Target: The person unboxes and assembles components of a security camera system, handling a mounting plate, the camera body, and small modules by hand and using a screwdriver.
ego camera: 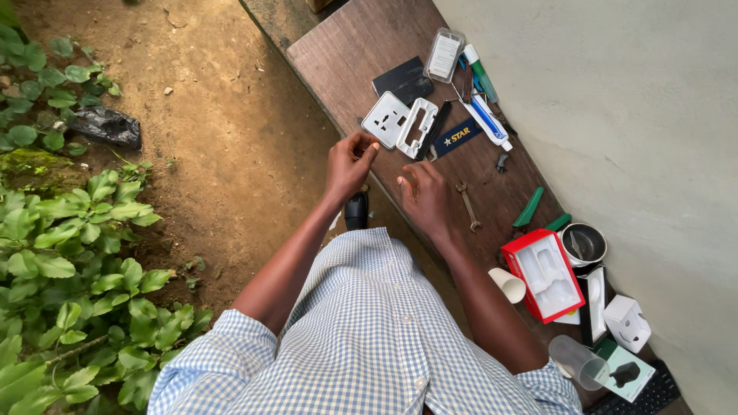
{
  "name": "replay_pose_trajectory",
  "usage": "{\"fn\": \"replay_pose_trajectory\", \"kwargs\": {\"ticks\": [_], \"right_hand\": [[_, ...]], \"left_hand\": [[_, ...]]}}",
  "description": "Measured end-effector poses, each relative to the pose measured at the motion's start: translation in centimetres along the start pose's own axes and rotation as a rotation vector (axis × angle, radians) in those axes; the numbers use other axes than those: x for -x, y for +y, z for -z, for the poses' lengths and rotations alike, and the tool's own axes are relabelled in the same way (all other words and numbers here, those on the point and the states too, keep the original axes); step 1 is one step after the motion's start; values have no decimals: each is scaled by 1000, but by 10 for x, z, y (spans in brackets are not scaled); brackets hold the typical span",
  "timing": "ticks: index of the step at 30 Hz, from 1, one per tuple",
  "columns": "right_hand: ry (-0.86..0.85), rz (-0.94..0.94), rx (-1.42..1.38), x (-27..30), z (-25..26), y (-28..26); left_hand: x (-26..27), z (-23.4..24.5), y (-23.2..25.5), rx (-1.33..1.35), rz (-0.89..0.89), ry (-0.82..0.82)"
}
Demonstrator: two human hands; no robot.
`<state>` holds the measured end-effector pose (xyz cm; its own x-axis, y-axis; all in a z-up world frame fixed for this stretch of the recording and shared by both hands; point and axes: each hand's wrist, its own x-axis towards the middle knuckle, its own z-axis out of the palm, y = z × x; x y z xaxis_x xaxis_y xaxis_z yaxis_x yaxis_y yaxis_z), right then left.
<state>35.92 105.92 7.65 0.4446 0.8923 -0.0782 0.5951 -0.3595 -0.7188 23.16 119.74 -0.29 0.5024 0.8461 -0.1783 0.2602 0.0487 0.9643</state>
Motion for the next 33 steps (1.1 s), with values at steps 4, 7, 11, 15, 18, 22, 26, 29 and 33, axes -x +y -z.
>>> {"fn": "replay_pose_trajectory", "kwargs": {"ticks": [4,7,11,15,18,22,26,29,33], "right_hand": [[34,21,24,-12,-5,6],[24,19,8,-18,-8,12],[19,6,21,-22,-9,13],[25,-13,19,-25,-8,11],[46,24,11,-24,-8,13],[38,9,-10,-22,-10,15],[65,30,10,-21,-8,14],[66,32,-3,-22,-6,11],[39,-1,19,-20,-8,10]], "left_hand": [[-15,-1,9,-189,-119,88],[-28,-2,11,-285,-28,40],[-36,-7,13,-508,-232,91],[-40,-15,22,-625,-257,123],[-40,-15,24,-655,-208,72],[-45,-16,18,-633,-168,83],[-44,-17,6,-553,-134,80],[-40,-13,2,-447,-87,82],[-29,-2,10,-331,-19,101]]}}
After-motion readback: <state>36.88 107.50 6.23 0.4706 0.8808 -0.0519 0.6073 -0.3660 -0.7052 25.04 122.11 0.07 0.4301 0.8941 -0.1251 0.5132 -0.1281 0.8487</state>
